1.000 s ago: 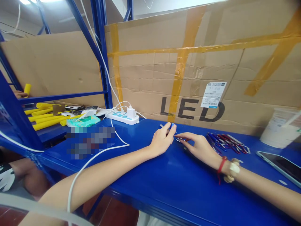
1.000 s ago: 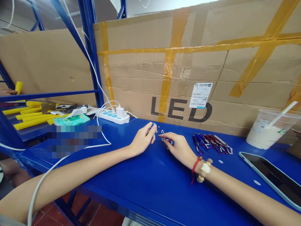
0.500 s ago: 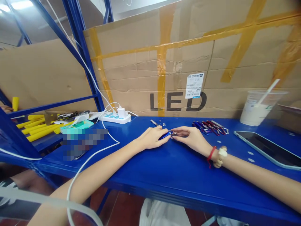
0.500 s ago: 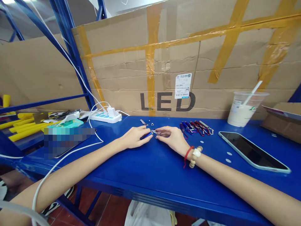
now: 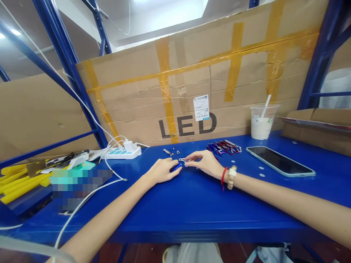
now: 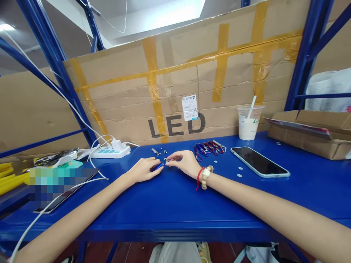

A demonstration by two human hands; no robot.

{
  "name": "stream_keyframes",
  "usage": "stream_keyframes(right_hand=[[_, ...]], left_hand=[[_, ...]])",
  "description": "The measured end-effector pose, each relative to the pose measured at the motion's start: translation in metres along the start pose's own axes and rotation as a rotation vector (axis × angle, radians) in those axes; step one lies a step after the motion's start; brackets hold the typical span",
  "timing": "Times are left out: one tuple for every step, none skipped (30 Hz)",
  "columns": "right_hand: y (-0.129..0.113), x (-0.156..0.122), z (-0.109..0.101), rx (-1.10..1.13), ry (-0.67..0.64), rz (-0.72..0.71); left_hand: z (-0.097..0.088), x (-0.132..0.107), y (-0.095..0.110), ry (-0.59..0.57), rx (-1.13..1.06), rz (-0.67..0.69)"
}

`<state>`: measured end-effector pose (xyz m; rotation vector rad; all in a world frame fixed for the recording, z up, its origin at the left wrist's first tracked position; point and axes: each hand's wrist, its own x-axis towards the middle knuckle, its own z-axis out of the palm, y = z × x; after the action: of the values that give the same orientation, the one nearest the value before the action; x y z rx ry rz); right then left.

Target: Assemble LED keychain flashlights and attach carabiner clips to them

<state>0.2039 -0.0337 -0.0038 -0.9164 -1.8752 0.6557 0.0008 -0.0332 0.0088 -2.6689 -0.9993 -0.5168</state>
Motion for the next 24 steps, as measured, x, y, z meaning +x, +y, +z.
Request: stream_keyframes(right_hand=[[-0.0016, -0.001, -0.0003, -0.002, -0.012, 0.0], [-0.0025, -0.0019, -0.0004, -0.006, -0.024, -0.003], [-0.0028, -0.0027, -0.0005, -0.012, -0.037, -0.012], [-0.0025, -0.0033, -0.0004, -0.02, -0.049, -0.024], [-0.0018, -0.0037, -0.0002, -0.029, -0.062, -0.04], [-0.0009, -0.004, 0.0, -0.037, -0.073, -0.056], [0.0, -0.0041, 0.0003, -0.044, -0.084, -0.07], [0.0007, -0.0041, 0.0006, -0.051, -0.093, -0.079], [0.001, -0.0041, 0.0008, -0.057, -0.097, -0.082], [0.001, -0.004, 0.001, -0.064, -0.098, -0.079], [0.0006, -0.0041, 0.0012, -0.071, -0.098, -0.07], [-0.0001, -0.0041, 0.0013, -0.078, -0.098, -0.055], [-0.0009, -0.0043, 0.0015, -0.084, -0.099, -0.035], [-0.0016, -0.0044, 0.0017, -0.086, -0.102, -0.014], [-0.0022, -0.0045, 0.002, -0.084, -0.106, 0.009], [-0.0024, -0.0045, 0.0023, -0.078, -0.107, 0.029], [-0.0024, -0.0044, 0.0026, -0.066, -0.107, 0.048], [-0.002, -0.0041, 0.0029, -0.051, -0.103, 0.065], [-0.0015, -0.0036, 0.0032, -0.035, -0.098, 0.08], [-0.0008, -0.0031, 0.0034, -0.02, -0.091, 0.095], [-0.0001, -0.0025, 0.0036, -0.01, -0.083, 0.107], [0.0004, -0.0021, 0.0037, -0.006, -0.076, 0.117], [0.0007, -0.0018, 0.0038, -0.007, -0.072, 0.124], [0.0008, -0.0017, 0.0038, -0.011, -0.069, 0.128]], left_hand=[[0.0001, 0.0001, 0.0002, 0.003, 0.001, 0.002], [0.0, 0.0002, 0.0005, 0.002, 0.009, 0.005], [-0.0002, 0.0002, 0.0009, -0.005, 0.022, 0.008], [-0.0005, 0.0001, 0.0014, -0.015, 0.038, 0.011], [-0.0008, 0.0, 0.002, -0.027, 0.053, 0.014], [-0.0011, -0.0002, 0.0025, -0.037, 0.065, 0.018], [-0.0013, -0.0003, 0.0029, -0.046, 0.071, 0.022], [-0.0014, -0.0005, 0.0031, -0.049, 0.075, 0.026], [-0.0013, -0.0006, 0.0031, -0.051, 0.076, 0.036], [-0.0011, -0.0008, 0.0028, -0.051, 0.078, 0.042], [-0.0008, -0.001, 0.0024, -0.053, 0.083, 0.047], [-0.0004, -0.0012, 0.0019, -0.055, 0.091, 0.054], [0.0, -0.0014, 0.0013, -0.058, 0.099, 0.058], [0.0002, -0.0016, 0.0008, -0.062, 0.105, 0.06], [0.0003, -0.0018, 0.0004, -0.064, 0.11, 0.06], [0.0002, -0.002, 0.0001, -0.066, 0.113, 0.056], [-0.0002, -0.0021, -0.0001, -0.067, 0.114, 0.048], [-0.0007, -0.0022, -0.0001, -0.069, 0.113, 0.04], [-0.0014, -0.0023, 0.0001, -0.07, 0.113, 0.033], [-0.0022, -0.0023, 0.0003, -0.072, 0.112, 0.028], [-0.0028, -0.0023, 0.0005, -0.074, 0.114, 0.025], [-0.0034, -0.0022, 0.0007, -0.077, 0.117, 0.024], [-0.0037, -0.0022, 0.0009, -0.079, 0.122, 0.022], [-0.0039, -0.0022, 0.001, -0.081, 0.127, 0.018]])
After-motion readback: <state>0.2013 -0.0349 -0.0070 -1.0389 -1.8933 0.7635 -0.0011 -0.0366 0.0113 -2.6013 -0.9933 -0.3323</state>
